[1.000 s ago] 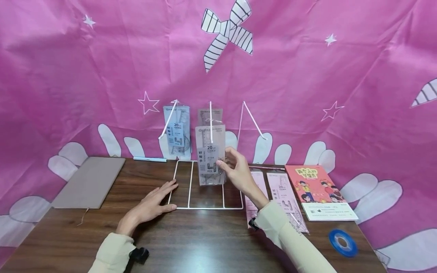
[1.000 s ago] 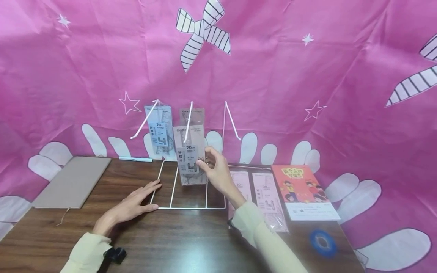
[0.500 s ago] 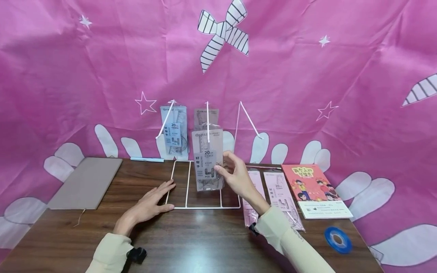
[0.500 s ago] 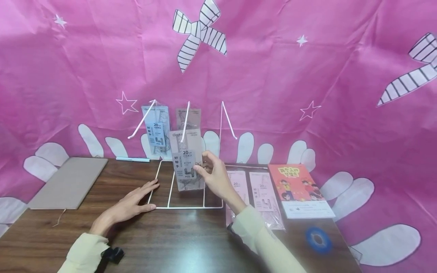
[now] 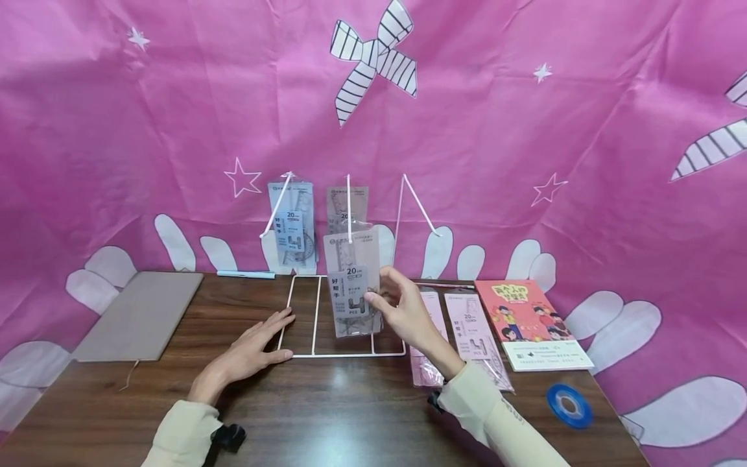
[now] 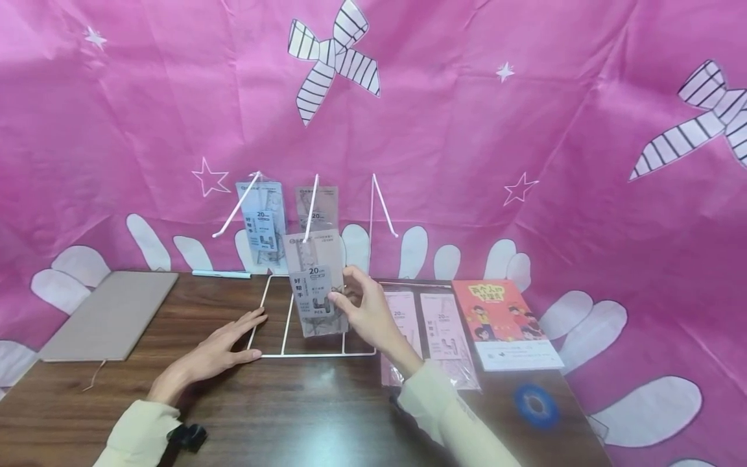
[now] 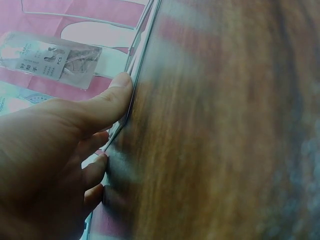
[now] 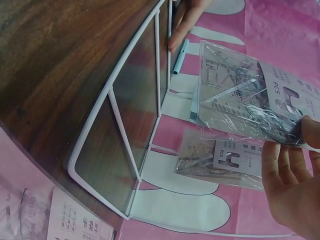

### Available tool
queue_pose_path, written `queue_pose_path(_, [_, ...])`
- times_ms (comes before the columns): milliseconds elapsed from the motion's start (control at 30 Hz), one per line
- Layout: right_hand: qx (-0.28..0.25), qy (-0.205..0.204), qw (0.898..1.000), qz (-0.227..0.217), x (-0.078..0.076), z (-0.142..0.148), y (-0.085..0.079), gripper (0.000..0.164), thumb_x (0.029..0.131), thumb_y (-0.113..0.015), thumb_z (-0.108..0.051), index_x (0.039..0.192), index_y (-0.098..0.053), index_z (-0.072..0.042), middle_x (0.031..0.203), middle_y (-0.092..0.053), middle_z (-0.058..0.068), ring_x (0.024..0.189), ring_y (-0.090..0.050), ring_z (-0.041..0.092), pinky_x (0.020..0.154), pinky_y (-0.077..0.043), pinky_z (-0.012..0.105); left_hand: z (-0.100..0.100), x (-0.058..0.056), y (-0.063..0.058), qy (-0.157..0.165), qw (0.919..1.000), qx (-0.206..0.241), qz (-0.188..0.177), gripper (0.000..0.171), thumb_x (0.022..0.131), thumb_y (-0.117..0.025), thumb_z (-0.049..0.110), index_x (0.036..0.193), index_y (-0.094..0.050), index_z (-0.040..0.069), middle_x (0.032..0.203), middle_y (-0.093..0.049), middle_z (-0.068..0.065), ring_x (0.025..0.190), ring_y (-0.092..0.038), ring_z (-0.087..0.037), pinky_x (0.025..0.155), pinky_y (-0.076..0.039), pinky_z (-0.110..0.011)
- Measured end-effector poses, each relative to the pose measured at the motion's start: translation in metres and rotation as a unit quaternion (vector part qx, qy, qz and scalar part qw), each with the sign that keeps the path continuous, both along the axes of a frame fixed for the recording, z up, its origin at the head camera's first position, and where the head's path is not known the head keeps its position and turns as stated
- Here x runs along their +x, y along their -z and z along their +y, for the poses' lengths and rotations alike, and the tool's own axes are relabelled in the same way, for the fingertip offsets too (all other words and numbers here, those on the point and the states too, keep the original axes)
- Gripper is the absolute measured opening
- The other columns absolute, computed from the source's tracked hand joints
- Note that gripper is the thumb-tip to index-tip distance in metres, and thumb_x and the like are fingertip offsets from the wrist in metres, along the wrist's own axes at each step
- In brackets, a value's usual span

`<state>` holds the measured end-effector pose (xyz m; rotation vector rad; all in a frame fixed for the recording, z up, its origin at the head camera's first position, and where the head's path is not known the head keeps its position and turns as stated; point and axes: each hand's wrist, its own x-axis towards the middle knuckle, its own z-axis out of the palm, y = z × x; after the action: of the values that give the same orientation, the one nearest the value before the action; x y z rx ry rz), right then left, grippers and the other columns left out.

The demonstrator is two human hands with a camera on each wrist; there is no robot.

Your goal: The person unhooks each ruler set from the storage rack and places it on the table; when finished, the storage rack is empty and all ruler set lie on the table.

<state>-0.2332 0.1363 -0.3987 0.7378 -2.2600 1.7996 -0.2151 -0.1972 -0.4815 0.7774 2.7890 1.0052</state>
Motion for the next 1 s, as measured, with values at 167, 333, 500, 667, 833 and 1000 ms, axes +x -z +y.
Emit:
queue_pose_path(167, [0.010, 0.003, 1.000, 0.002, 0.007, 0.001, -0.002, 0.024, 0.094, -0.075, 0.000, 0.116, -0.066, -0.003, 0.101, -0.078, 0.012, 0.085, -0.072, 0.022, 0.075, -0.061, 0.029, -0.001, 0.000, 0.000, 0.004, 1.0000, 0.001, 0.006, 0.072, 0.100, -0.070, 0.032, 0.156, -0.043, -0.004, 0.166, -0.032, -0.027, 0.152, -0.028, -0.050, 0.121, -0.020, -0.071])
queue_pose_path(333, [0.010, -0.002, 1.000, -0.006, 0.016, 0.002, -0.002, 0.024, 0.094, -0.075, -0.001, 0.116, -0.066, -0.005, 0.105, -0.078, 0.010, 0.086, -0.072, 0.021, 0.075, -0.061, 0.030, -0.001, 0.000, 0.001, 0.004, 1.0000, 0.002, 0.009, 0.071, 0.100, -0.070, 0.032, 0.156, -0.043, -0.004, 0.166, -0.033, -0.027, 0.152, -0.028, -0.050, 0.121, -0.021, -0.070])
queue_pose_path(500, [0.008, -0.009, 1.000, -0.013, 0.023, 0.003, -0.002, 0.027, 0.095, -0.074, -0.001, 0.120, -0.066, -0.005, 0.109, -0.078, 0.010, 0.087, -0.072, 0.020, 0.075, -0.061, 0.030, 0.000, 0.001, 0.001, 0.004, 0.9999, 0.003, 0.011, 0.071, 0.100, -0.070, 0.032, 0.156, -0.043, -0.004, 0.165, -0.032, -0.027, 0.152, -0.028, -0.050, 0.120, -0.021, -0.070])
queue_pose_path(667, [0.009, -0.010, 1.000, -0.014, 0.030, 0.003, -0.003, 0.026, 0.095, -0.075, -0.002, 0.119, -0.066, -0.006, 0.106, -0.078, 0.009, 0.084, -0.071, 0.019, 0.071, -0.060, 0.028, -0.001, 0.001, 0.000, 0.005, 0.9999, 0.004, 0.010, 0.071, 0.100, -0.070, 0.032, 0.155, -0.044, -0.005, 0.165, -0.032, -0.028, 0.152, -0.028, -0.051, 0.120, -0.021, -0.071])
queue_pose_path(833, [0.012, -0.010, 1.000, -0.014, 0.035, 0.004, -0.005, 0.025, 0.095, -0.075, -0.003, 0.117, -0.066, -0.007, 0.105, -0.078, 0.008, 0.084, -0.071, 0.020, 0.071, -0.060, 0.028, -0.001, 0.001, 0.000, 0.005, 0.9999, 0.004, 0.009, 0.071, 0.101, -0.070, 0.032, 0.155, -0.044, -0.004, 0.165, -0.032, -0.027, 0.152, -0.028, -0.051, 0.120, -0.021, -0.071])
queue_pose_path(1000, [0.009, -0.014, 1.000, -0.009, 0.039, 0.005, -0.008, 0.024, 0.094, -0.075, -0.001, 0.116, -0.066, -0.007, 0.104, -0.078, 0.008, 0.085, -0.072, 0.020, 0.071, -0.060, 0.029, -0.001, 0.000, 0.000, 0.007, 0.9999, 0.003, 0.011, 0.070, 0.100, -0.070, 0.031, 0.155, -0.044, -0.004, 0.165, -0.033, -0.027, 0.152, -0.028, -0.051, 0.119, -0.022, -0.072])
